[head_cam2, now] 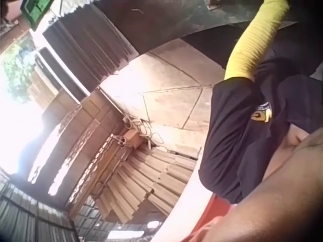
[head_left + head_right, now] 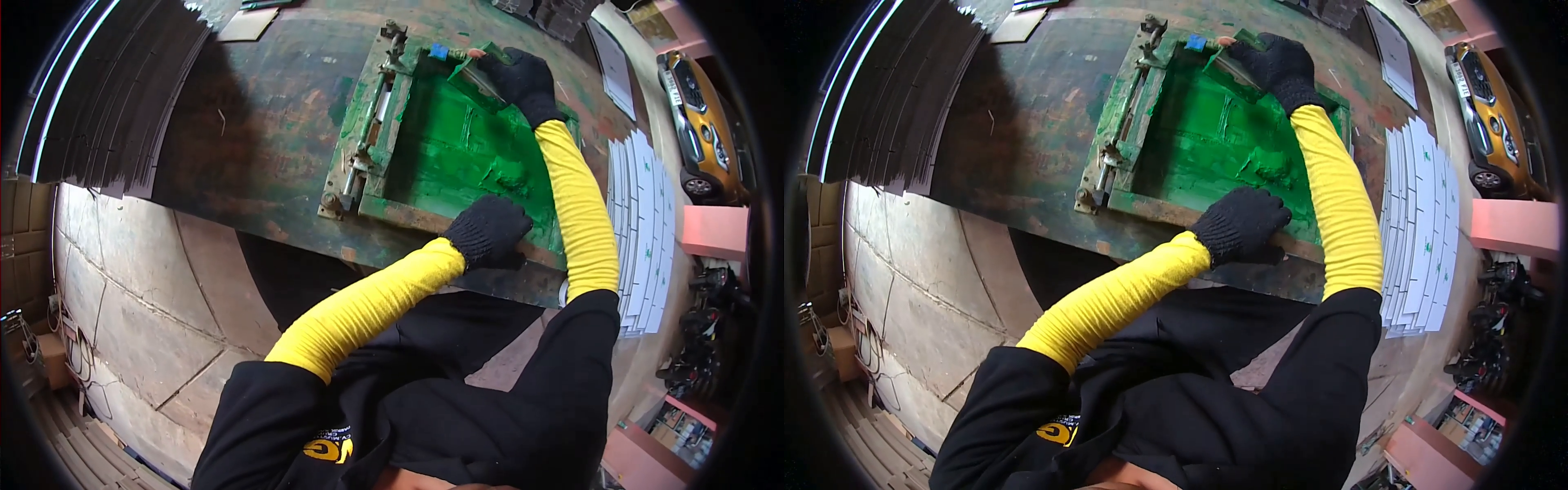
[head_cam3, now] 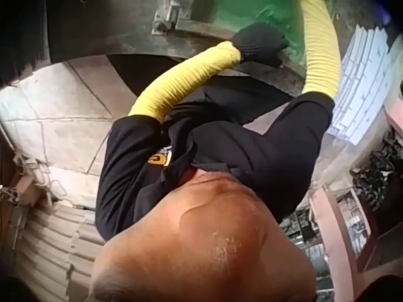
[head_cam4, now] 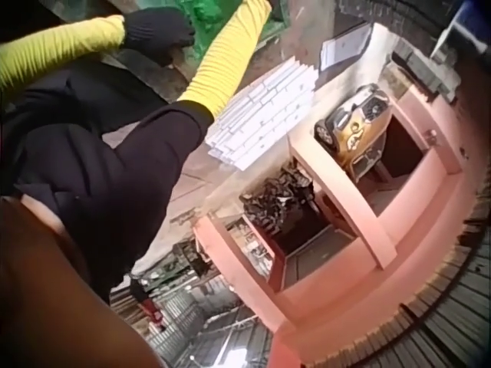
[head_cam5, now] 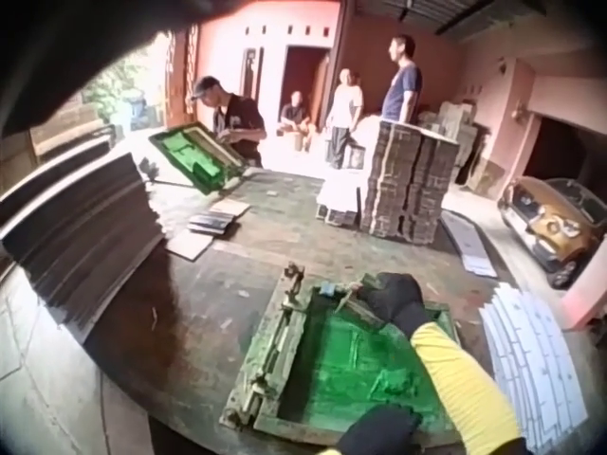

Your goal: Perform manual silk screen printing on stacks of paper sheets.

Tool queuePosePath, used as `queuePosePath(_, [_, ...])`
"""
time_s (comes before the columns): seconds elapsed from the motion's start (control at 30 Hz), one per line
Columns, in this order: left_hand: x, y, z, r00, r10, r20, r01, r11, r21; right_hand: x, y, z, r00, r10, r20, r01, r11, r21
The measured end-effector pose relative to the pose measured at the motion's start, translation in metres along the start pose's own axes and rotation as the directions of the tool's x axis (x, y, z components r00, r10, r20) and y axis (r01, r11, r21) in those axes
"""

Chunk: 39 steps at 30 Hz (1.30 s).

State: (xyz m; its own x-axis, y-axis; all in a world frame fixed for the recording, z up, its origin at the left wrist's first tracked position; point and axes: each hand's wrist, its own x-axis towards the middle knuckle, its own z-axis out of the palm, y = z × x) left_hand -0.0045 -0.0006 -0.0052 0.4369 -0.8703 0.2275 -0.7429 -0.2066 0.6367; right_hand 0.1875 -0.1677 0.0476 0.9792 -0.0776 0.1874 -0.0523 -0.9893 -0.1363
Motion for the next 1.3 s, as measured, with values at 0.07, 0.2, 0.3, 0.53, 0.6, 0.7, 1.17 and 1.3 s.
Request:
queuePosePath(0.07, [0.002,0.001,0.0,1.0,-0.002,0.009,0.003,1.0,-0.002,0.016,0.006,0.011,1.0,-0.011,-0.009,0.011,1.0,0.012])
queuePosePath(0.2, [0.004,0.004,0.001,0.998,-0.028,0.047,0.029,1.0,-0.002,0.035,0.011,0.029,0.999,-0.051,-0.009,0.051,0.998,0.042])
queuePosePath(0.3, [0.005,0.004,0.004,0.997,-0.031,0.074,0.029,0.999,0.022,0.046,0.006,0.034,0.997,-0.078,-0.013,0.078,0.996,0.032])
queuePosePath(0.53, [0.009,0.002,0.006,0.996,-0.028,0.086,0.024,0.999,0.045,0.067,0.02,0.002,0.998,-0.055,0.029,0.047,0.972,0.229])
queuePosePath(0.6, [0.011,0.008,0.005,0.997,0.006,0.079,-0.01,0.998,0.058,0.056,0.056,-0.012,0.982,-0.054,-0.181,0.108,0.947,0.302])
queuePosePath(0.7, [0.008,0.009,0.001,0.998,0.045,0.049,-0.05,0.994,0.093,0.012,0.081,-0.041,0.886,-0.008,-0.464,0.188,0.92,0.343])
queuePosePath(1.17, [-0.007,0.065,-0.072,0.948,0.173,-0.268,-0.121,0.973,0.198,-0.208,0.219,-0.022,0.94,0.287,-0.182,-0.005,0.548,0.837])
queuePosePath(1.3, [-0.004,0.091,-0.099,0.984,0.035,-0.174,-0.01,0.99,0.138,-0.178,0.224,0.051,0.921,0.222,0.321,-0.387,0.413,0.824])
